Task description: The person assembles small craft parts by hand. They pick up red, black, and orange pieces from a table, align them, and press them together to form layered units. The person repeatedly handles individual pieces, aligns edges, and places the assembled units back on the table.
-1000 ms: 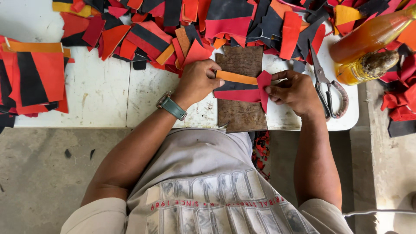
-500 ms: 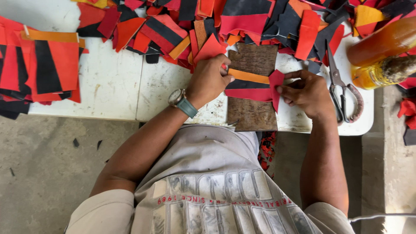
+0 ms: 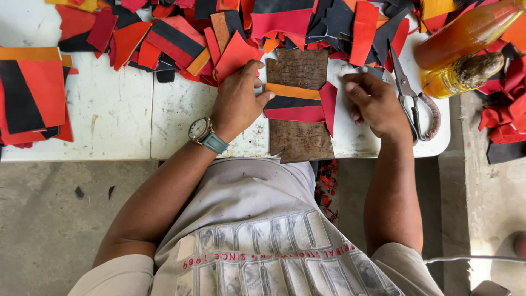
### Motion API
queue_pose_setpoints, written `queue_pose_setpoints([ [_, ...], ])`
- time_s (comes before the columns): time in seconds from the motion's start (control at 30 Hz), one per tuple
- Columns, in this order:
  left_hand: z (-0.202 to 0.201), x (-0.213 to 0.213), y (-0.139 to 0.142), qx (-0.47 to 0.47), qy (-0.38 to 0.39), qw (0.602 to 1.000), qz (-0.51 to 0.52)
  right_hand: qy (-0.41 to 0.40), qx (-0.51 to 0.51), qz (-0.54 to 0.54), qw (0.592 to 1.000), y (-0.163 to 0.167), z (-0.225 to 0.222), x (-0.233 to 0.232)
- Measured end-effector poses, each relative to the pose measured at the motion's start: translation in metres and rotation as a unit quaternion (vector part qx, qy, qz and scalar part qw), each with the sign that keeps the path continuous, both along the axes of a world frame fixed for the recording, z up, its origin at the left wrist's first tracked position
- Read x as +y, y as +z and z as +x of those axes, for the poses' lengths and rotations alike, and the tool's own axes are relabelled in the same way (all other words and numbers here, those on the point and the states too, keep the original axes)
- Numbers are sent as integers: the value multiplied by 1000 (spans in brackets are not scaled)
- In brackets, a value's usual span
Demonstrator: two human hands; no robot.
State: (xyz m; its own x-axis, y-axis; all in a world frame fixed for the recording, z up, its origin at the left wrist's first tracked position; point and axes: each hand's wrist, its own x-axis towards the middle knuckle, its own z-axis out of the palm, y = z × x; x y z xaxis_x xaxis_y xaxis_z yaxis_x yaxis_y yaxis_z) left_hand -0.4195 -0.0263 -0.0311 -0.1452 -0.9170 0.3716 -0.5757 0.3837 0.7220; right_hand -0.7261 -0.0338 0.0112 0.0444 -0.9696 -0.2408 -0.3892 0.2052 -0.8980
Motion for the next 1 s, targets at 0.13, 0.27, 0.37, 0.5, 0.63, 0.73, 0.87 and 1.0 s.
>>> queue_pose_setpoints([
  [0.13,-4,4,-6,-55,-3,996,-70,110,218,-156,957,1,17,1],
  [0.27,-7,6,1,-74,-10,993,96,89,117,-116,982,4,22,3],
  [0.37,5,4,22,183,-83,974,102,61,-191,-99,975,14,23,7],
  [0.5,27,4,56,627,-321,670,233,11,-448,-95,889,32,44,13],
  [0.63,-9,8,71,642,-294,687,170,38,-472,-165,865,40,90,11],
  [0.73,-28,9,77,634,-197,740,111,26,-448,-193,872,44,108,13],
  [0.87,-32,12,86,548,-120,828,23,8,-405,-204,891,48,107,17],
  [1.0,-28,17,93,467,-128,875,-3,10,-409,-196,891,45,104,21],
])
